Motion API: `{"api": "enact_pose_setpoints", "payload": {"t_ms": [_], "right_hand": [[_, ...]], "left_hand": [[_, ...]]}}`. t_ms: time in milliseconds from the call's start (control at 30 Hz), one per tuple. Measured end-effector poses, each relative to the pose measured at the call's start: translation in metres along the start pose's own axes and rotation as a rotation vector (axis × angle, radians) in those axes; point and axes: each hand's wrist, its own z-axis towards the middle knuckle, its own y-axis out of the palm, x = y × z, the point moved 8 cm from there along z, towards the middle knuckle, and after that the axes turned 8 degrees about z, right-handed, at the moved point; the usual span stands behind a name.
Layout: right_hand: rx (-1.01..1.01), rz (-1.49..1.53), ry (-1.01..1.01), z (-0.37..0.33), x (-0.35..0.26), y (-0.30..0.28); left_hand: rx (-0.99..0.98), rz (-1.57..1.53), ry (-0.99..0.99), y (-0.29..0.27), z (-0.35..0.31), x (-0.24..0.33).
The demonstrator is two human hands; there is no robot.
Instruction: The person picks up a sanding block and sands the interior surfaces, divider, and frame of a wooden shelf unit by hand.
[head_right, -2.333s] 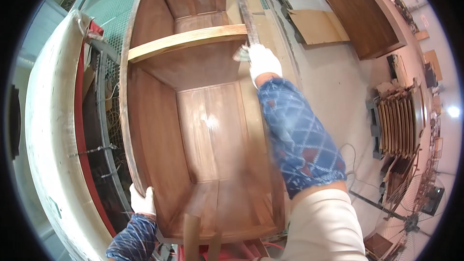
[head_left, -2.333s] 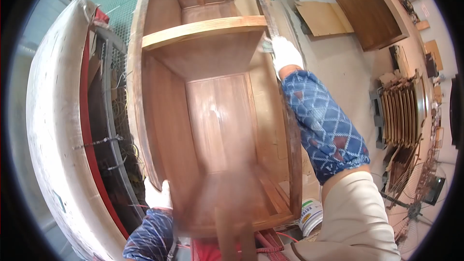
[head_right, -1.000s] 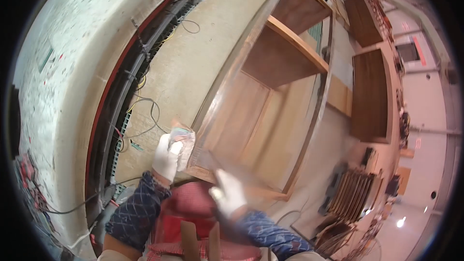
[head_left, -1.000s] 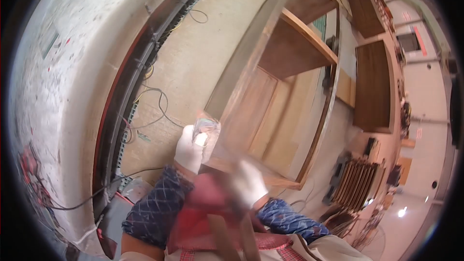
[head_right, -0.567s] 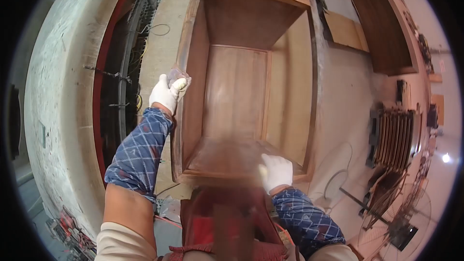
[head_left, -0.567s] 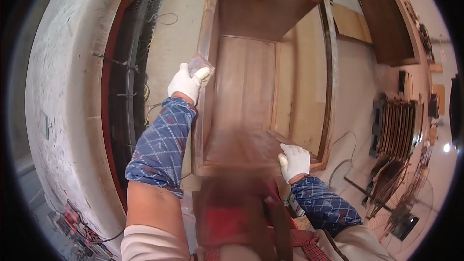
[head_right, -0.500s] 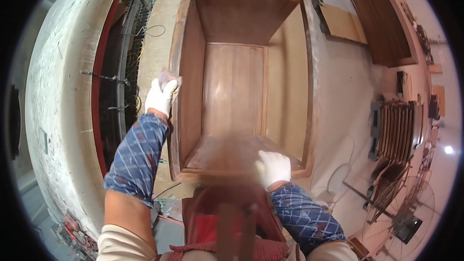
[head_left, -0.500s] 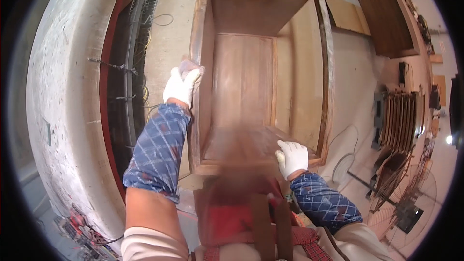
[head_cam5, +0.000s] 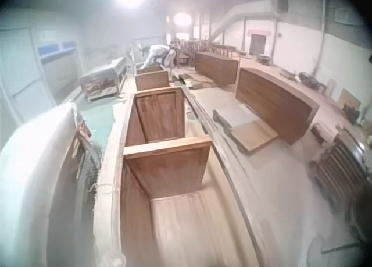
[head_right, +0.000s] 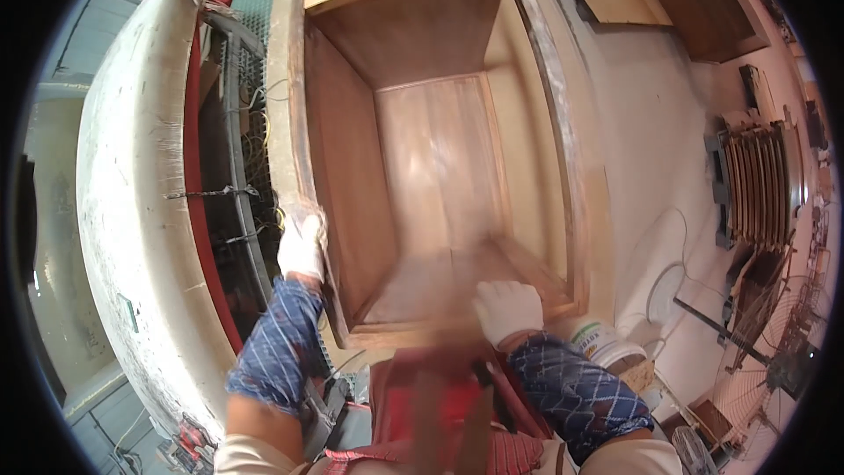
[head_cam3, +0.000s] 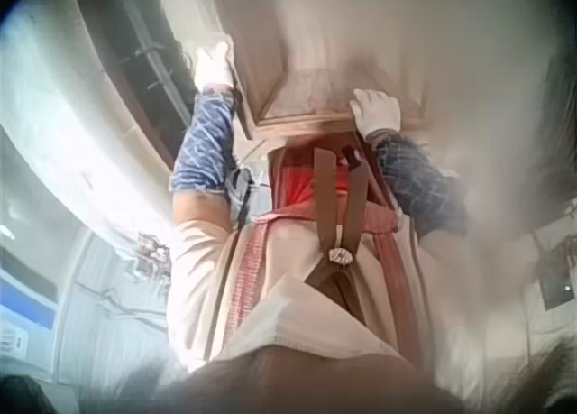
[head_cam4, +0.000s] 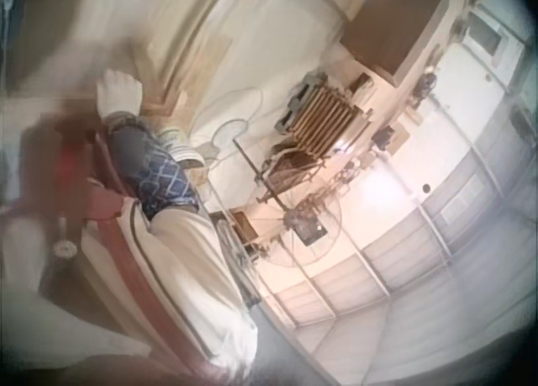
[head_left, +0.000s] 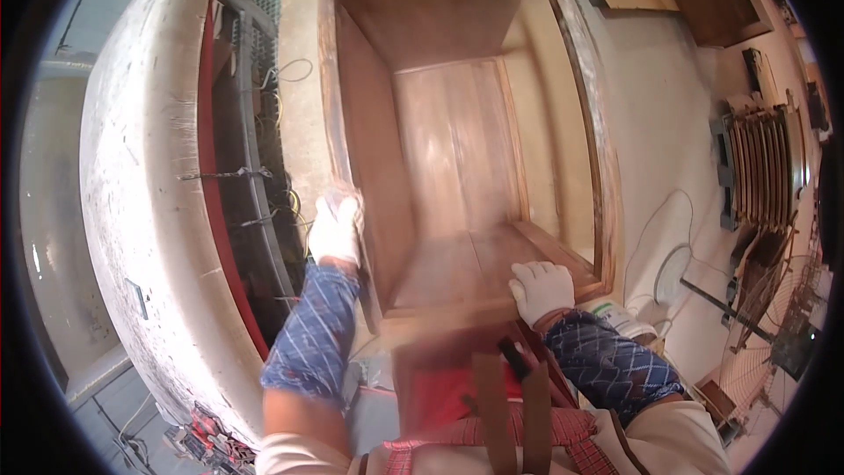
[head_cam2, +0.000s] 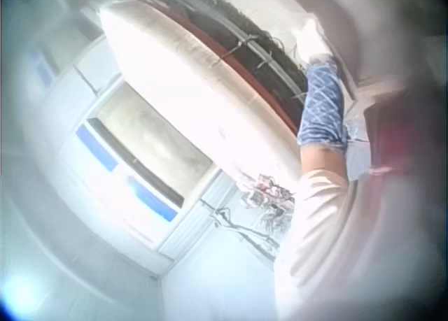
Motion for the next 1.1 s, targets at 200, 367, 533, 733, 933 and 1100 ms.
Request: {"api": "enact_pose_setpoints", "payload": {"t_ms": [200,367,533,733,933,1100], "right_hand": [[-0.082,-0.032,0.075,0.008,0.005,0.006],[0.119,0.055,-0.005,0.006,0.008,-0.012],[0.026,0.047,0.012,0.001,0.011,-0.012],[0.075,0.207,0.047,-0.002,0.021,0.003],[0.131,0.201,0.118,-0.004,0.018,-0.016],[0.028,0.108,0.217,0.011,0.017,-0.012]], "left_hand": [[0.145,0.64,0.89,-0.025,0.071,0.178],[-0.379,1.102,1.423,0.038,-0.062,0.088],[-0.617,1.008,1.296,0.041,-0.162,0.033],[-0.92,1.238,1.29,0.045,-0.106,0.071],[-0.581,1.168,1.408,0.056,0.062,0.159],[-0.294,1.17,1.238,0.051,0.239,0.25]]}}
